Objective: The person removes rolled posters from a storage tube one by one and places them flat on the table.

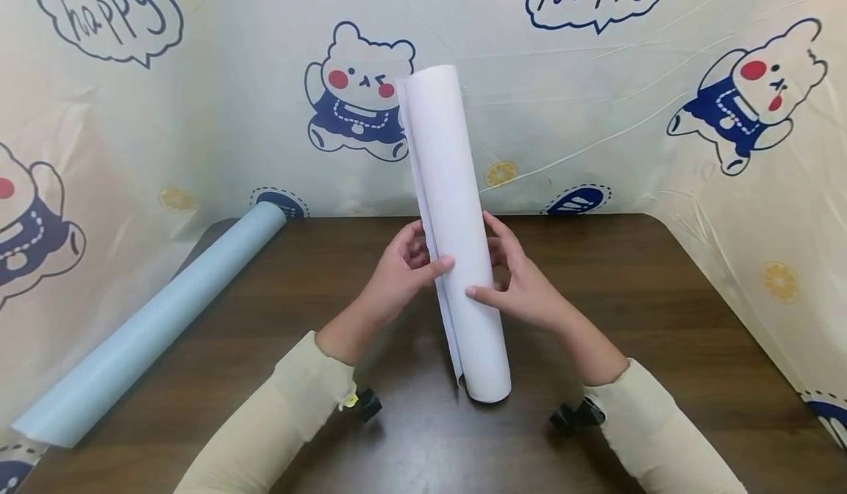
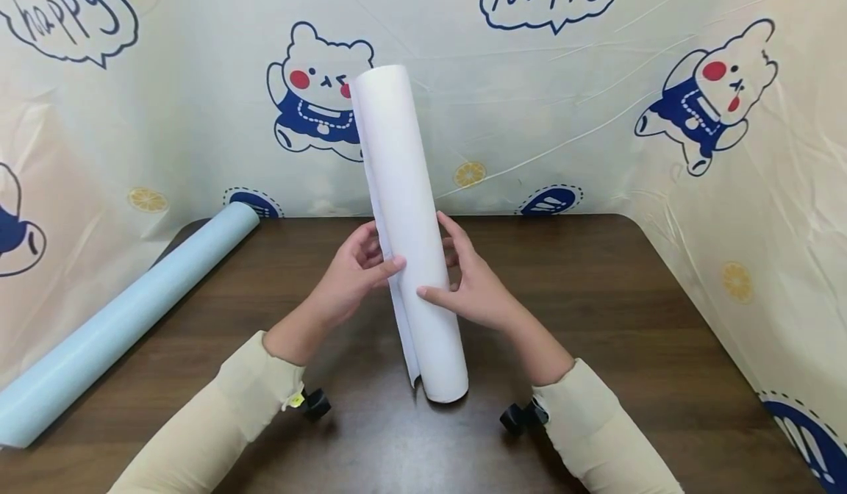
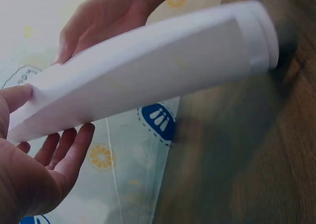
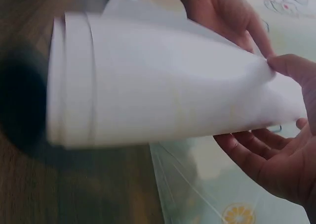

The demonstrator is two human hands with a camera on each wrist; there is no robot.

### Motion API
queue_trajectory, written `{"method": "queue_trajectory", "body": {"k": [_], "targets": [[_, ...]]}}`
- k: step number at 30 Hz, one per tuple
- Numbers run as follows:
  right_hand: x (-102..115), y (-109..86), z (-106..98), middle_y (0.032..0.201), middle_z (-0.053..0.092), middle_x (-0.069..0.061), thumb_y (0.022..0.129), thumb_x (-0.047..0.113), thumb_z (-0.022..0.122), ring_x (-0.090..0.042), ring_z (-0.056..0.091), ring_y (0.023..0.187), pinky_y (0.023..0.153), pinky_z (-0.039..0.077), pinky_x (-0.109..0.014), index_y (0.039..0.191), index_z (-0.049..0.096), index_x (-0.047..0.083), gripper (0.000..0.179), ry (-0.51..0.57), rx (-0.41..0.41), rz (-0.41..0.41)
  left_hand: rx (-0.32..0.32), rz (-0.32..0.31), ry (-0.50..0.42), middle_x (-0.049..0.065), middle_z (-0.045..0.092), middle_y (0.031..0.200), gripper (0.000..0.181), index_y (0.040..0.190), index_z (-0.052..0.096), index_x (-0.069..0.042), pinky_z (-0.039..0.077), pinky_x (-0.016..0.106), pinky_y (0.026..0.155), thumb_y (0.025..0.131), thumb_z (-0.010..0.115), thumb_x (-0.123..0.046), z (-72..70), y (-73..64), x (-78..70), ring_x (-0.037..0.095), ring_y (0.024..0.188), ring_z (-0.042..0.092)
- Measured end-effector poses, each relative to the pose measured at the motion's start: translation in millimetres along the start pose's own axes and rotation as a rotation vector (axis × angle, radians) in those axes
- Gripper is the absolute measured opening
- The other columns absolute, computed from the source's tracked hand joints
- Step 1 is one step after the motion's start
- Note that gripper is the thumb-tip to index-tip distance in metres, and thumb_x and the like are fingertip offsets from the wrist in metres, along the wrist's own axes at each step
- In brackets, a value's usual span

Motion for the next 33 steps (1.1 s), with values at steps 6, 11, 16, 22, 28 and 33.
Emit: {"method": "queue_trajectory", "body": {"k": [6, 11, 16, 22, 28, 33], "targets": [[-2, -2.7, 1, 0.133, 0.044, -0.015, 0.084, 0.019, 0.077, -0.034, 0.053, 0.112, 0.083, 0.054, -0.051, 0.154, 0.013, 0.032, 0.096, 0.028, 0.028, 0.076, 0.000, -0.095, 0.071, 0.012, 0.058, 0.126, 0.059, 0.141, 0.043, -0.016, 0.055, 0.047, 0.083, 0.090, 0.072, -0.015, -4.9, -5.6, -0.8, 0.027, 0.107, 0.065], [-6, -8.1, 0, 0.140, 0.038, -0.018, 0.086, 0.012, 0.071, -0.037, 0.052, 0.114, 0.085, 0.053, -0.052, 0.156, 0.009, 0.029, 0.095, 0.061, 0.022, 0.107, 0.053, -0.122, 0.073, 0.013, 0.056, 0.128, 0.050, 0.141, 0.045, -0.012, 0.054, 0.050, 0.084, 0.094, 0.061, -0.003, -14.8, -9.2, -0.2, 0.029, 0.108, 0.064], [-1, -6.8, 0, 0.154, 0.021, -0.014, 0.087, 0.006, 0.066, -0.039, 0.044, 0.124, 0.081, 0.055, -0.052, 0.154, 0.027, 0.029, 0.081, -0.111, -0.029, 0.062, 0.076, -0.144, 0.092, 0.012, 0.056, 0.128, 0.051, 0.142, 0.045, -0.012, 0.054, 0.050, 0.084, 0.094, 0.063, -0.005, -19.1, -11.0, 2.0, 0.027, 0.107, 0.066], [3, -5.9, 8, 0.158, 0.014, -0.015, 0.082, 0.029, 0.079, -0.039, 0.043, 0.126, 0.081, 0.053, -0.055, 0.148, 0.039, 0.026, 0.077, -0.389, -0.044, 0.104, 0.134, -0.184, 0.139, 0.010, 0.060, 0.122, 0.047, 0.137, 0.051, -0.014, 0.056, 0.047, 0.082, 0.093, 0.066, -0.008, -20.8, -14.1, 8.8, 0.027, 0.103, 0.067], [-10, -10.8, 14, 0.159, 0.013, -0.015, 0.081, 0.036, 0.078, -0.042, 0.045, 0.126, 0.077, 0.056, -0.051, 0.149, 0.040, 0.033, 0.077, -0.450, -0.017, 0.197, 0.124, -0.239, 0.150, 0.010, 0.061, 0.123, 0.049, 0.138, 0.051, -0.014, 0.056, 0.044, 0.082, 0.092, 0.068, -0.009, -27.9, -15.9, 24.5, 0.026, 0.102, 0.067], [-18, -13.6, 15, 0.160, 0.014, -0.015, 0.088, 0.032, 0.073, -0.042, 0.049, 0.122, 0.075, 0.057, -0.045, 0.143, 0.051, 0.030, 0.060, -0.421, 0.040, 0.222, 0.102, -0.278, 0.136, 0.009, 0.062, 0.122, 0.051, 0.138, 0.051, -0.015, 0.056, 0.043, 0.080, 0.091, 0.069, -0.009, -36.6, -16.5, 37.7, 0.026, 0.102, 0.068]]}}
Point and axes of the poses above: each hand's wrist, its own y-axis towards the middle knuckle, its own z-axis out of the palm, x = y × z, the point moved 1 cm from there along y, towards the middle knuckle
